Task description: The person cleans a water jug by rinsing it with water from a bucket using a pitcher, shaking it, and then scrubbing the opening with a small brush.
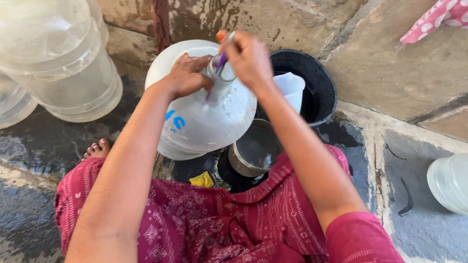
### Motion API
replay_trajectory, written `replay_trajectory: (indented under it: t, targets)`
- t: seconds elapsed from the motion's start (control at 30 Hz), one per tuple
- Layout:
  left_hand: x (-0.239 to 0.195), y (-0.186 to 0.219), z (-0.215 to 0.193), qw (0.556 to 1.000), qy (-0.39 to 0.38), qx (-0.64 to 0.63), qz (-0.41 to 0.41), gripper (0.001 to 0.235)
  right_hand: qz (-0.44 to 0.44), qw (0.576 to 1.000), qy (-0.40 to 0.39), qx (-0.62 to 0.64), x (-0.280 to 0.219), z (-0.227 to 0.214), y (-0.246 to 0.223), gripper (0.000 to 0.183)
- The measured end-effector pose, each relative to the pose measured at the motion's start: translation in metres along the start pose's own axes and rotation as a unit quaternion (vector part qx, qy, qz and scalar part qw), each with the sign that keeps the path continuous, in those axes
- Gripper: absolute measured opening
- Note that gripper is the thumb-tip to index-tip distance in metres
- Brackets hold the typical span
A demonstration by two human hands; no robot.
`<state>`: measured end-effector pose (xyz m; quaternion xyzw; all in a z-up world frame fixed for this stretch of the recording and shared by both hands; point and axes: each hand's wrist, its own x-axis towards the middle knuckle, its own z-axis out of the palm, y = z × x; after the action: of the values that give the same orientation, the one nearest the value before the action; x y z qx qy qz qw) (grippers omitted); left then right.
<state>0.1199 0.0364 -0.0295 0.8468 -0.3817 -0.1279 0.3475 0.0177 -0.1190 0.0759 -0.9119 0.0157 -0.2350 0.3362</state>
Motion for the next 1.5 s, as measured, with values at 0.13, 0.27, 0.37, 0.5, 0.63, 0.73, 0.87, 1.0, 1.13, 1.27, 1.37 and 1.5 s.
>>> replay_trajectory:
  t: [0.13,0.27,0.37,0.5,0.63,0.73,0.87,1.0,1.13,1.27,1.37,1.5]
  targets:
    - [-0.008,0.004,-0.001,0.999,-0.003,-0.025,-0.034,0.084,-0.111,0.986,0.069,0.101,0.009,-0.036,0.003,0.032]
    - [-0.018,0.006,-0.005,0.999,0.009,-0.008,-0.030,0.085,-0.035,0.992,0.081,0.095,0.001,-0.047,0.001,0.025]
    - [-0.018,0.001,-0.007,1.000,-0.003,-0.005,-0.030,0.086,-0.127,0.979,0.035,0.156,-0.009,-0.011,0.002,0.016]
    - [-0.011,-0.004,-0.002,1.000,-0.011,0.025,-0.013,0.093,-0.038,0.993,0.006,0.109,-0.006,0.021,0.009,0.024]
    - [-0.013,-0.003,-0.001,1.000,-0.015,0.010,-0.014,0.093,-0.069,0.968,0.078,0.227,0.015,-0.013,0.014,0.028]
    - [-0.017,0.000,-0.008,0.999,-0.025,0.014,-0.018,0.093,-0.044,0.959,0.123,0.252,0.020,-0.043,0.015,0.039]
    - [-0.022,-0.003,-0.013,0.997,-0.055,0.013,-0.057,0.081,-0.087,0.968,0.101,0.211,0.009,-0.017,0.013,0.039]
    - [-0.020,-0.004,-0.011,1.000,0.007,0.000,-0.012,0.092,-0.015,0.992,0.011,0.127,0.008,0.022,0.016,0.045]
    - [-0.026,-0.001,-0.017,1.000,-0.012,-0.013,-0.017,0.085,-0.086,0.965,0.069,0.238,0.030,-0.003,0.017,0.045]
    - [-0.030,0.004,-0.024,0.999,-0.035,-0.009,-0.035,0.082,-0.056,0.967,0.123,0.217,0.034,-0.033,0.015,0.046]
    - [-0.029,0.003,-0.022,0.999,-0.034,-0.027,-0.018,0.079,-0.095,0.968,0.041,0.229,0.014,-0.005,0.010,0.026]
    - [-0.027,-0.002,-0.018,1.000,0.001,-0.013,0.016,0.089,-0.190,0.981,-0.013,0.040,0.003,0.014,-0.002,0.031]
